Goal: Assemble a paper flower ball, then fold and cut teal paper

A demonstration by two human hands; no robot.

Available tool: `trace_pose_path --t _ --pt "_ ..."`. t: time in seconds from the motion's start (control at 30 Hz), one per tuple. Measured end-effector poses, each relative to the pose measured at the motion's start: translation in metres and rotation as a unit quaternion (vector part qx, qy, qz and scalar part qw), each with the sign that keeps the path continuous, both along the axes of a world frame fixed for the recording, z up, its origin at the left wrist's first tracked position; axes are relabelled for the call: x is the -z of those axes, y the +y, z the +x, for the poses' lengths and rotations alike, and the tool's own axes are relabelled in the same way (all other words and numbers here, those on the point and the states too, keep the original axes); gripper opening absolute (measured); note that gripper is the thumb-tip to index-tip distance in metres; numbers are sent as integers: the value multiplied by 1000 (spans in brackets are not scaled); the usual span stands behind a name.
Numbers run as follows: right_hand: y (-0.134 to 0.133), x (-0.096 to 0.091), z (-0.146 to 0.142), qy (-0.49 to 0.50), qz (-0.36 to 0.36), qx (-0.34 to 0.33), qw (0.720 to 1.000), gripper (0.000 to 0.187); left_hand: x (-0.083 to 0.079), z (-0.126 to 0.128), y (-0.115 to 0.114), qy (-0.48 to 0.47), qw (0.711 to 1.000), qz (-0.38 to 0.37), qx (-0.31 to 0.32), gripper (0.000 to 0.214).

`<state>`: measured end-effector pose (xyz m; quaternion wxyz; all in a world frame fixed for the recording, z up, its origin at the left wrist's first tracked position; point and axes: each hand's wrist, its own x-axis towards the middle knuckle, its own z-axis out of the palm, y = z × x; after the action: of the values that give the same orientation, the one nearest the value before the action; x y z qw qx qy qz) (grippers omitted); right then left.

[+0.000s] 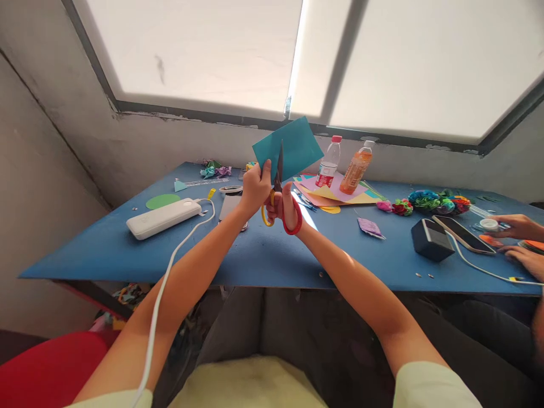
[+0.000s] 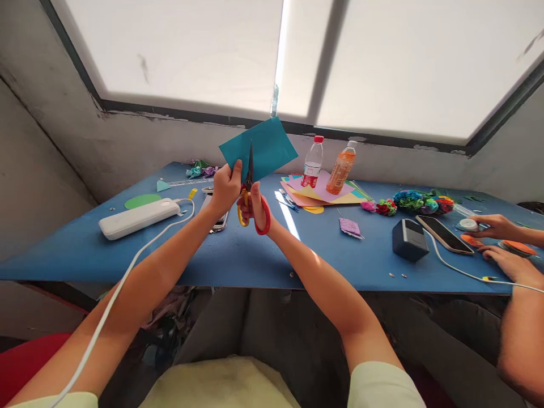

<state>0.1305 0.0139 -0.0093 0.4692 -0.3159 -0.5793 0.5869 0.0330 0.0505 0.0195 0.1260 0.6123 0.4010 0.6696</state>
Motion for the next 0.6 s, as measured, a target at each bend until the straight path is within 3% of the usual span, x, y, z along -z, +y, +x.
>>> trace_pose_path --t 0.6 --pt "3 10 -2 25 -29 49 998 78 -3 -6 4 42 999 6 22 45"
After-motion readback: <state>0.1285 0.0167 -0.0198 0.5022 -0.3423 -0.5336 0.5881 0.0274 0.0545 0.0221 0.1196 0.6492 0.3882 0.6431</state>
